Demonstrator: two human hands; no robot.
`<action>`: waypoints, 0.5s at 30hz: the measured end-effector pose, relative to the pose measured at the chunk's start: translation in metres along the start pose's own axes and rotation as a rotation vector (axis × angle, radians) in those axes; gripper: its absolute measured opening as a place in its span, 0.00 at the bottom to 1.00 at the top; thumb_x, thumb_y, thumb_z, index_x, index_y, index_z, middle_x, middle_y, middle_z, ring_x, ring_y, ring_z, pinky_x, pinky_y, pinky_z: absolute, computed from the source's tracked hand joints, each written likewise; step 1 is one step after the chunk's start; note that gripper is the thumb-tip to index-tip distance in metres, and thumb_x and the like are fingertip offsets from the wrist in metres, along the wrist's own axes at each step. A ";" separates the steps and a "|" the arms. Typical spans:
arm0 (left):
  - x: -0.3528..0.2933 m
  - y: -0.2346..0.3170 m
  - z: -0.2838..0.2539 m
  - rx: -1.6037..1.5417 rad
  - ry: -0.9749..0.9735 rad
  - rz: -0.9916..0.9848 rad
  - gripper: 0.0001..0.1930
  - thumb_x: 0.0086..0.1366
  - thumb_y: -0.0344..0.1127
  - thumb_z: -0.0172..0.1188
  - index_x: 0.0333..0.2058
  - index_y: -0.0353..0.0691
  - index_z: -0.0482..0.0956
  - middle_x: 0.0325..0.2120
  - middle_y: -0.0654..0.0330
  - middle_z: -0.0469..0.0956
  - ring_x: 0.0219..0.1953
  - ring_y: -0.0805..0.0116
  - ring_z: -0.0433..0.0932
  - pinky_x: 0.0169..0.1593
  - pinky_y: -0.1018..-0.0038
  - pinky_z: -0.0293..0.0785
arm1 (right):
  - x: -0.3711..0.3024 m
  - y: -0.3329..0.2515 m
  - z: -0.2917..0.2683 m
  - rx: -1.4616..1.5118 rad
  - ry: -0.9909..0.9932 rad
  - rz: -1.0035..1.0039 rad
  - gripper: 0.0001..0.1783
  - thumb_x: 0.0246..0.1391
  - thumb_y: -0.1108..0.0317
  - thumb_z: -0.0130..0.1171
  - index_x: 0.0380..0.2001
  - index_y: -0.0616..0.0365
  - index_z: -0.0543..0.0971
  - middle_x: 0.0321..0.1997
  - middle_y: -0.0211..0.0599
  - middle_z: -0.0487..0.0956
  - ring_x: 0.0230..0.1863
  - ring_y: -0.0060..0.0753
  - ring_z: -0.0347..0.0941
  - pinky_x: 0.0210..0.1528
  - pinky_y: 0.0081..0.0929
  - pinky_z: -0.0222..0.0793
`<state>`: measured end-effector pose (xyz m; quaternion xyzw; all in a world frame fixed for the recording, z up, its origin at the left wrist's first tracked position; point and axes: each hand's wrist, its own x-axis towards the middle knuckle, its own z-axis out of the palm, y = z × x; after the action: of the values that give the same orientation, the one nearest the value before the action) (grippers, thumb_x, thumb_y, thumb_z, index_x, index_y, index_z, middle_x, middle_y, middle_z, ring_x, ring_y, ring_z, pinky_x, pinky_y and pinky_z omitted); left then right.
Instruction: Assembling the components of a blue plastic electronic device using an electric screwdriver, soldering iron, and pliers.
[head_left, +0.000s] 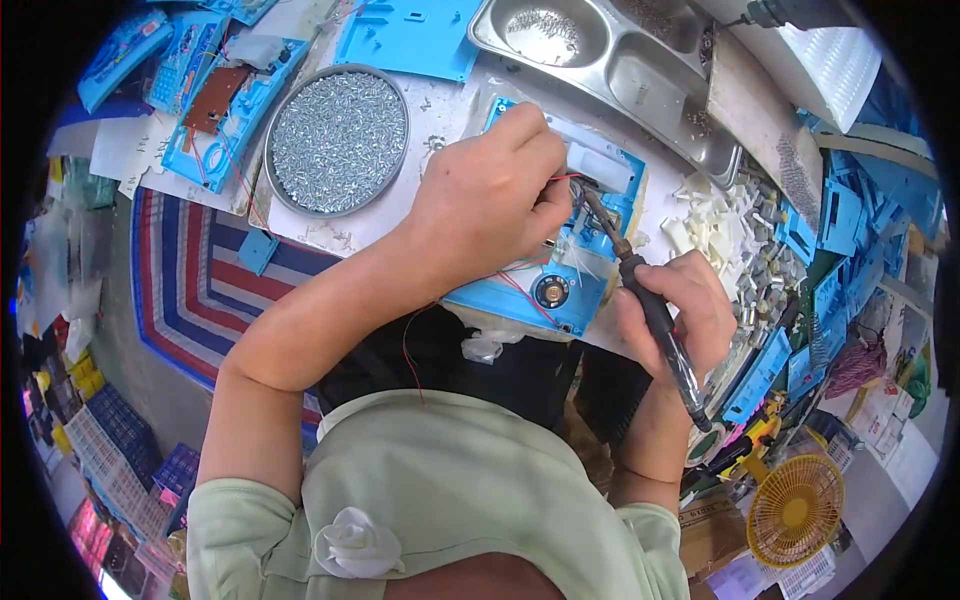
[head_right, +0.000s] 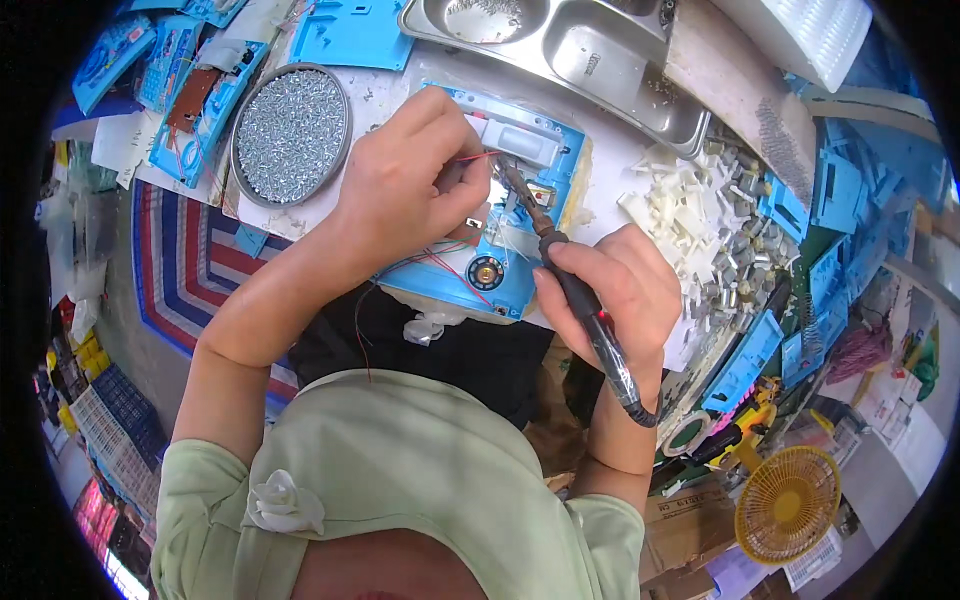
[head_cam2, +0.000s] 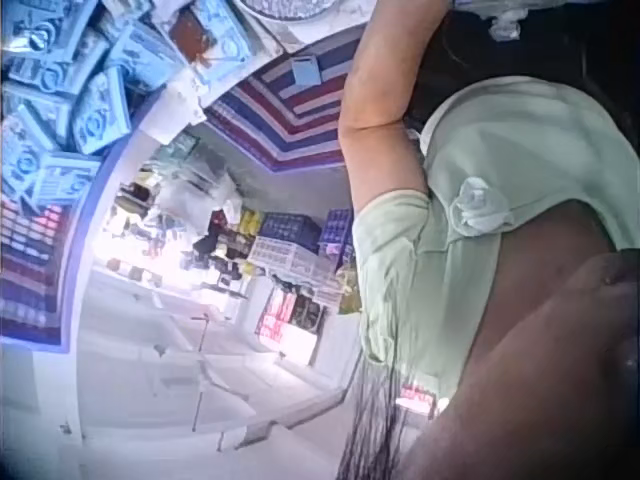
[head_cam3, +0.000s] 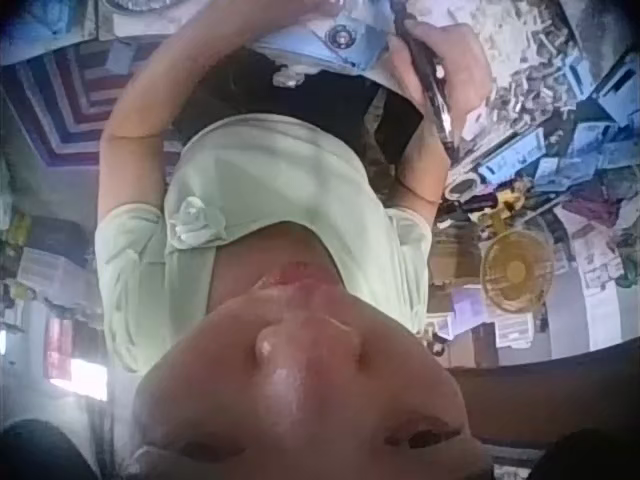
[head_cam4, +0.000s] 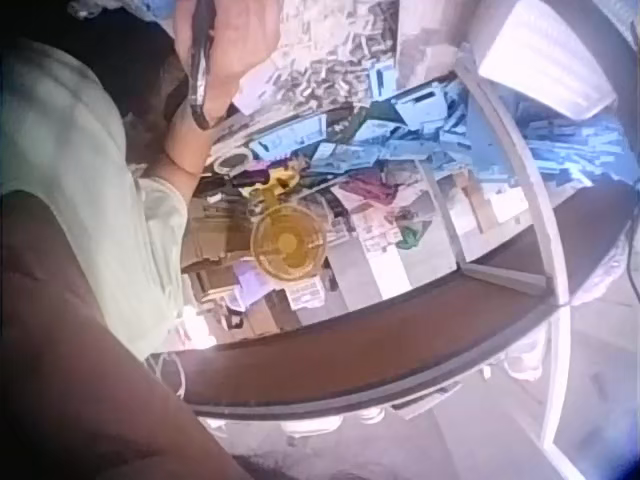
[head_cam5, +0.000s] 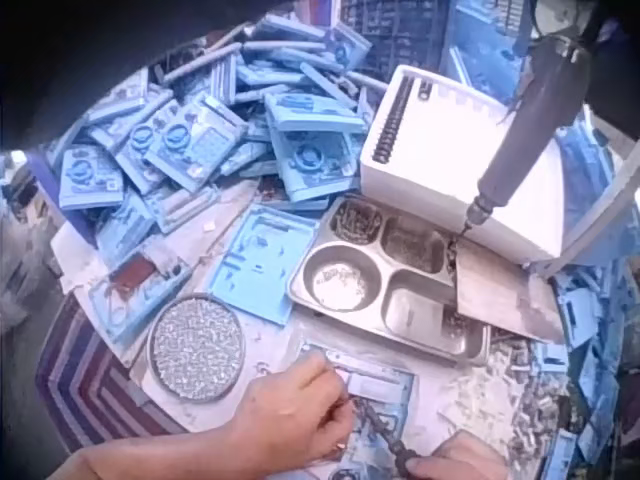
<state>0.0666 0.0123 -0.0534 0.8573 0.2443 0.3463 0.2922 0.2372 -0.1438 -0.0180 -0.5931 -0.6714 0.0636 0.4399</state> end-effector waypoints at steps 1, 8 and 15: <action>0.000 0.000 0.000 0.001 0.000 -0.002 0.07 0.56 0.26 0.68 0.29 0.38 0.77 0.28 0.59 0.73 0.22 0.65 0.77 0.25 0.70 0.75 | 0.000 0.000 0.000 -0.002 0.003 -0.001 0.20 0.40 0.77 0.76 0.39 0.59 0.82 0.22 0.35 0.76 0.21 0.35 0.68 0.24 0.29 0.63; 0.000 0.001 -0.001 -0.006 0.010 0.004 0.07 0.55 0.26 0.68 0.29 0.37 0.77 0.28 0.60 0.73 0.22 0.65 0.77 0.26 0.71 0.75 | -0.004 -0.002 -0.008 -0.022 -0.066 -0.009 0.20 0.44 0.78 0.73 0.41 0.63 0.79 0.26 0.41 0.79 0.24 0.34 0.71 0.27 0.27 0.65; -0.002 0.000 0.000 -0.014 -0.021 -0.022 0.06 0.56 0.28 0.66 0.29 0.38 0.76 0.30 0.57 0.73 0.26 0.57 0.78 0.28 0.65 0.77 | -0.009 -0.001 -0.010 -0.007 -0.040 0.003 0.19 0.44 0.78 0.73 0.41 0.64 0.79 0.26 0.42 0.79 0.25 0.35 0.72 0.28 0.27 0.65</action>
<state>0.0653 0.0116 -0.0540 0.8561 0.2483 0.3356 0.3045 0.2424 -0.1561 -0.0156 -0.5940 -0.6796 0.0739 0.4242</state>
